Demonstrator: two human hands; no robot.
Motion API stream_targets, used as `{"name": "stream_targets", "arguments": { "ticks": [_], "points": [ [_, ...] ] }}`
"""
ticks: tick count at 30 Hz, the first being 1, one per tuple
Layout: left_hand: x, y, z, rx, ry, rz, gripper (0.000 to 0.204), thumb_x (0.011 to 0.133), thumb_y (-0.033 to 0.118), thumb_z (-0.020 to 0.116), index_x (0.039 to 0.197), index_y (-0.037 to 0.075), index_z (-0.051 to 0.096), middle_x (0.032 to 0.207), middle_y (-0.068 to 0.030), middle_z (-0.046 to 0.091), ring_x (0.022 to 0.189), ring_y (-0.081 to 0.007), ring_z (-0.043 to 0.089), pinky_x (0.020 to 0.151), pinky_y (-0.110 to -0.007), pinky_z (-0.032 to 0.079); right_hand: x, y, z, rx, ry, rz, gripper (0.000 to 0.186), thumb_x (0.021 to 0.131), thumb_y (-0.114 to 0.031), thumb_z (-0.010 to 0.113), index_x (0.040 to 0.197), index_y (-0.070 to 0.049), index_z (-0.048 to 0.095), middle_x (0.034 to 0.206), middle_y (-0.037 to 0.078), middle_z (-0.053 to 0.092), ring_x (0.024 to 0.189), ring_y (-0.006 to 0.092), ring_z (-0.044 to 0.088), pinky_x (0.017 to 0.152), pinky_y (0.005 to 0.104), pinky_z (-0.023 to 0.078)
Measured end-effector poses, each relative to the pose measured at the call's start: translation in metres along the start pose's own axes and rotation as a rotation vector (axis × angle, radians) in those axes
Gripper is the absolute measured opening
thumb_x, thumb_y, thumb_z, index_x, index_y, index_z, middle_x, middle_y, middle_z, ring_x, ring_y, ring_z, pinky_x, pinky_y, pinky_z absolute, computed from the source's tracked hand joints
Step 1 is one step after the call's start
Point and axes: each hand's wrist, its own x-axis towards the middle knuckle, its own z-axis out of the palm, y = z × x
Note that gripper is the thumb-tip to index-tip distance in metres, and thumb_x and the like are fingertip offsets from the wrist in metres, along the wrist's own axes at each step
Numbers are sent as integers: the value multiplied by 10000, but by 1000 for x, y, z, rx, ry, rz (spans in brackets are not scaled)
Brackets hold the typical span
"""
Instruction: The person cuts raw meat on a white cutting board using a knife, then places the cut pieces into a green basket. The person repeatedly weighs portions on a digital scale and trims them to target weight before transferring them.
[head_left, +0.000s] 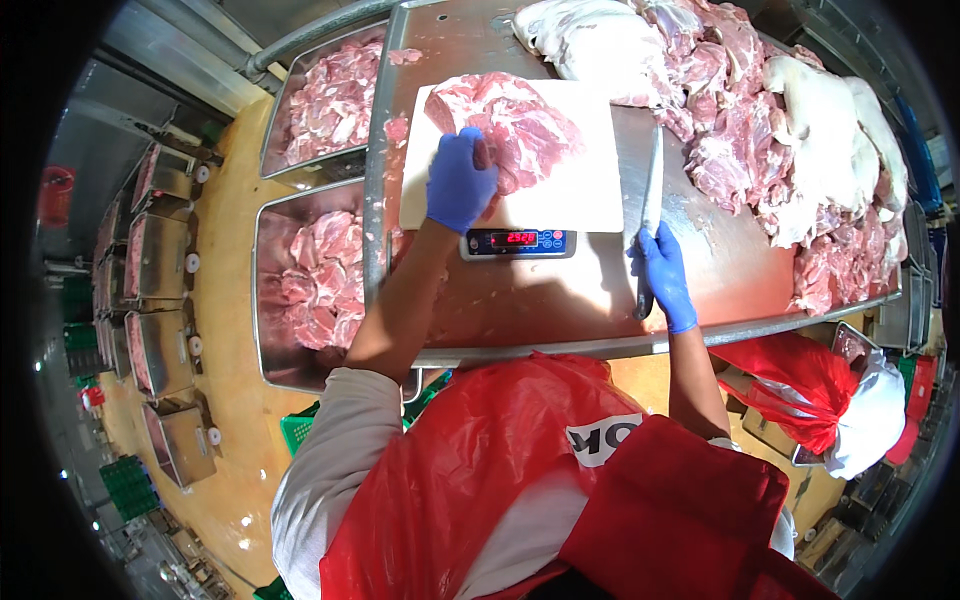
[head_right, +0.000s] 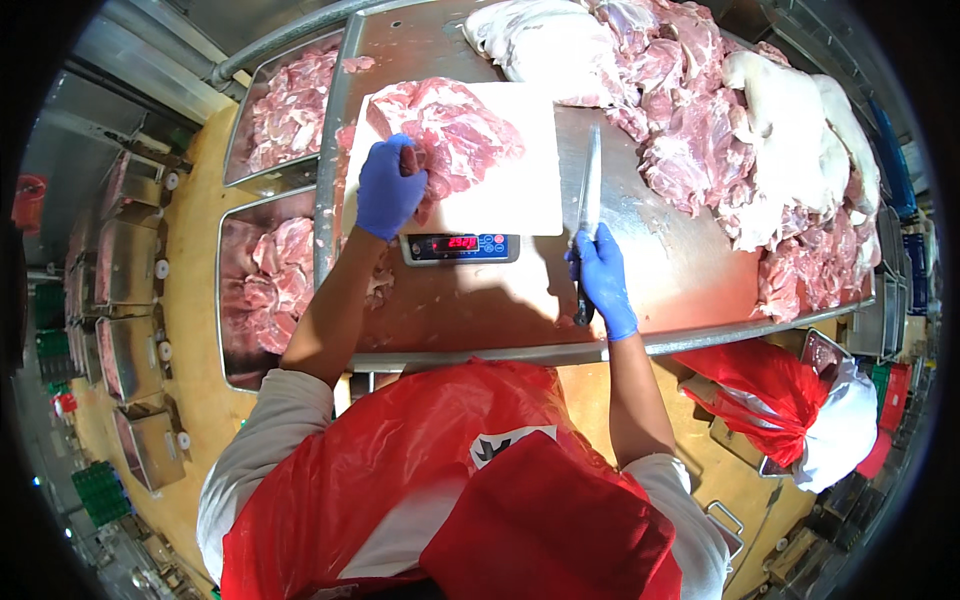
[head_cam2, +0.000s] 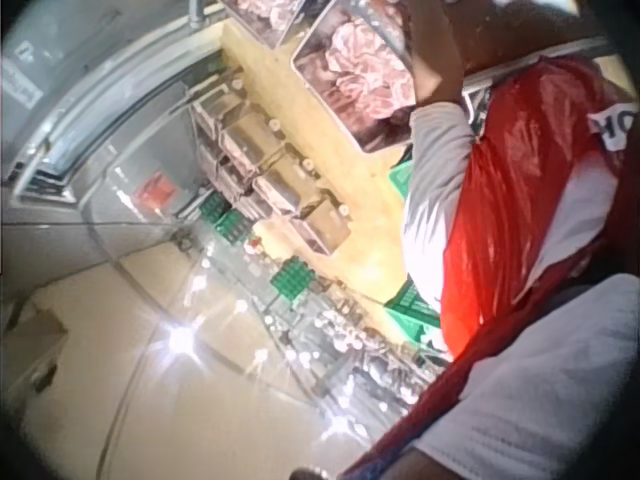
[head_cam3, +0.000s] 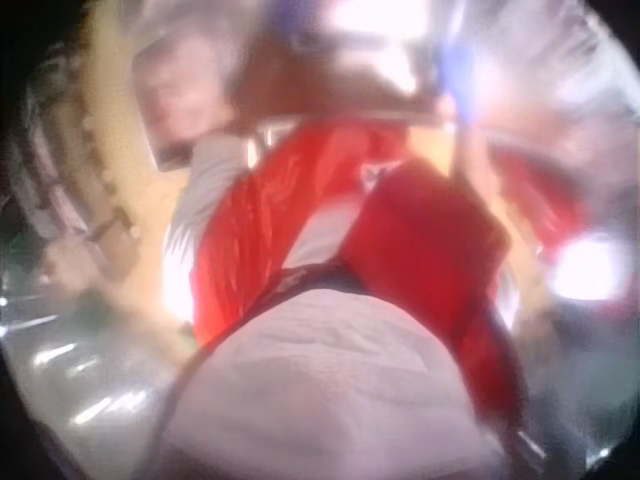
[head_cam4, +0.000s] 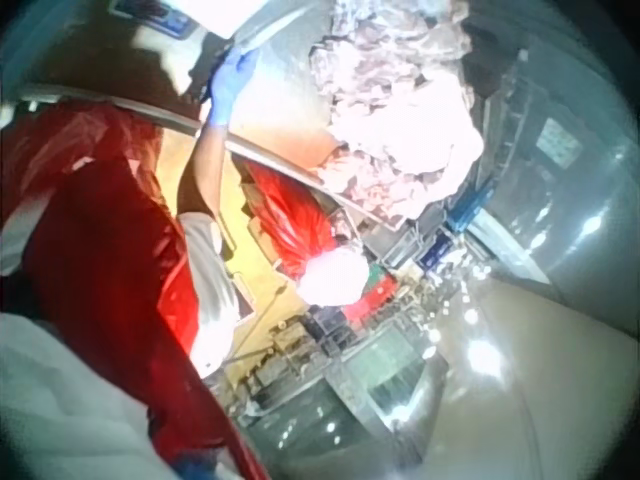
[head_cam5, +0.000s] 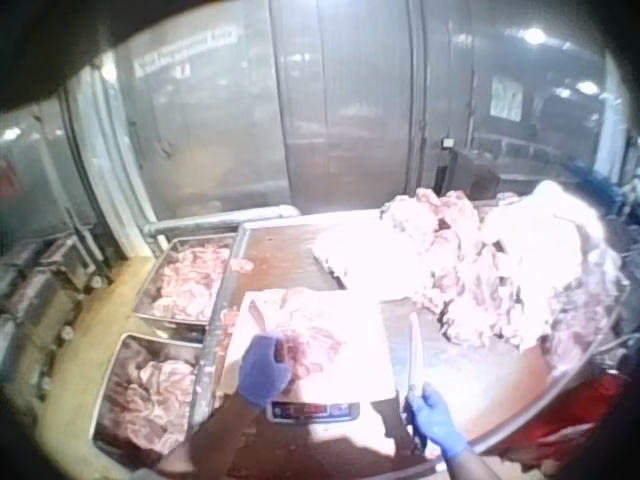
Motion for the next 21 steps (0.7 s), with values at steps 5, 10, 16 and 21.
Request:
{"name": "stream_targets", "arguments": {
  "ticks": [5, 10, 16, 21],
  "points": [
    [3, 8, -21, -116, 10, -58, 197, 704, 75, 732, 860, 31, 621, 720, -131, 604, 690, -290, 613, 647, -401, 495, 15, -41, 61, -443, -194, -231, 316, 1017, -279, 497, 1123, 18, 528, 771, 224, 669, 697, 326, 699, 631, 427, 543],
    [-1, 25, -21, -109, 48, -72, 223, 708, 95, 765, 863, 47, 612, 723, -96, 628, 645, -201, 622, 620, -335, 502, 84, -89, 138, -613, -268, -649, 281, 996, -221, 472, 1034, 53, 515, 855, 311, 658, 827, 488, 659, 733, 552, 496],
    [-16, 0, -4, -50, 222, 69, 191, 746, 126, 761, 893, 62, 656, 762, -118, 636, 700, -255, 648, 659, -375, 517, 88, -109, 163, -984, -407, -716, 229, 994, -158, 416, 1074, 45, 485, 902, 314, 659, 864, 489, 653, 768, 562, 504],
    [-38, -20, -29, -24, 231, -26, 282, 746, 120, 765, 1010, 59, 684, 877, -124, 667, 777, -242, 674, 713, -357, 534, 39, -56, 59, -1275, -546, -682, 211, 990, -135, 446, 1156, -5, 442, 901, 280, 657, 805, 471, 666, 718, 544, 535]
  ]
}}
